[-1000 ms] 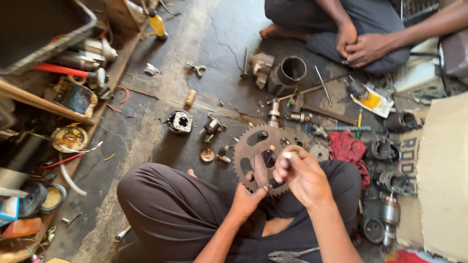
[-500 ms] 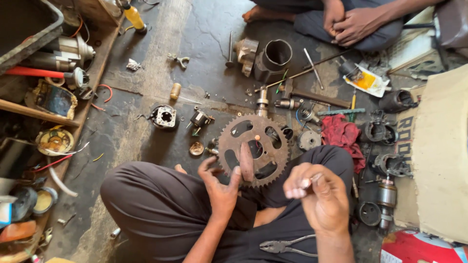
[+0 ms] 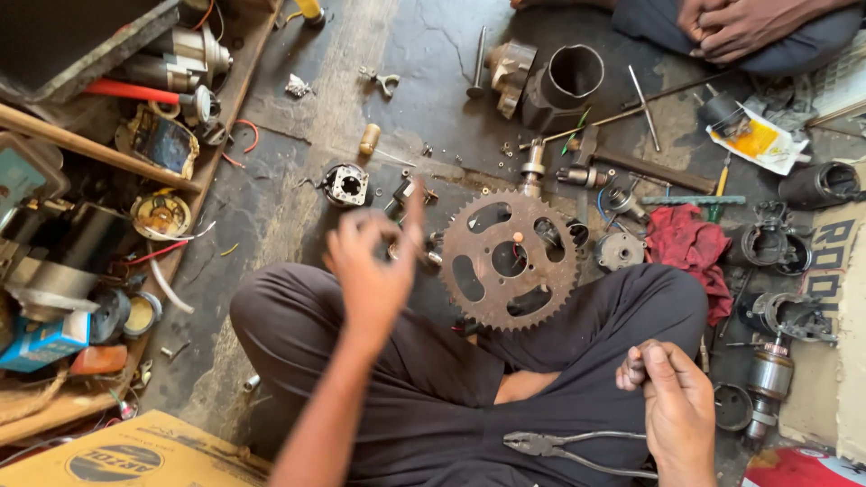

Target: The person sits on the floor and uses a file to smooth the surface of a cylindrical metal component. They then place the component into a larger gear-like part and continue filing the interior surfaces.

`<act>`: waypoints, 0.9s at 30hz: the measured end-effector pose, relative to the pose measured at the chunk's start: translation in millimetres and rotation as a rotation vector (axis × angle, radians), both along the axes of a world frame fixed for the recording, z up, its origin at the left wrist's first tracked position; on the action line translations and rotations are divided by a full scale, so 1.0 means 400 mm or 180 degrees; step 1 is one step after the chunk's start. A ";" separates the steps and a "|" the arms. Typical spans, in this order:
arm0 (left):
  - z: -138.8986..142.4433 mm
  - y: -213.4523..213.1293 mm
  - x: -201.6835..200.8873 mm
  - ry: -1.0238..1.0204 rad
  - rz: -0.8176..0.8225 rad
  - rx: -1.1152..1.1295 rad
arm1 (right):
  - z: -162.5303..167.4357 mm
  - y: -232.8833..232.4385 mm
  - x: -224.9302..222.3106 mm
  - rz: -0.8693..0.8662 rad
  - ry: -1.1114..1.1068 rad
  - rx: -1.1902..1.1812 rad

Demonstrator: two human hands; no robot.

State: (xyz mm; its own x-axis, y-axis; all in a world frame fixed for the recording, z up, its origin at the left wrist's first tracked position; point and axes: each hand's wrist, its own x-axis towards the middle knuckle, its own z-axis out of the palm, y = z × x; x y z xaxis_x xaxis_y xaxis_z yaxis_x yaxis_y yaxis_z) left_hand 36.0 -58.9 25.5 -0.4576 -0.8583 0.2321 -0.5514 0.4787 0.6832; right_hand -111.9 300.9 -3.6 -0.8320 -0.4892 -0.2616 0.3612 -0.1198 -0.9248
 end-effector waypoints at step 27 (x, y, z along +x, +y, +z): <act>-0.085 -0.167 -0.140 0.0028 -0.1650 -0.0356 | -0.016 -0.182 -0.132 -0.0807 0.0440 0.0419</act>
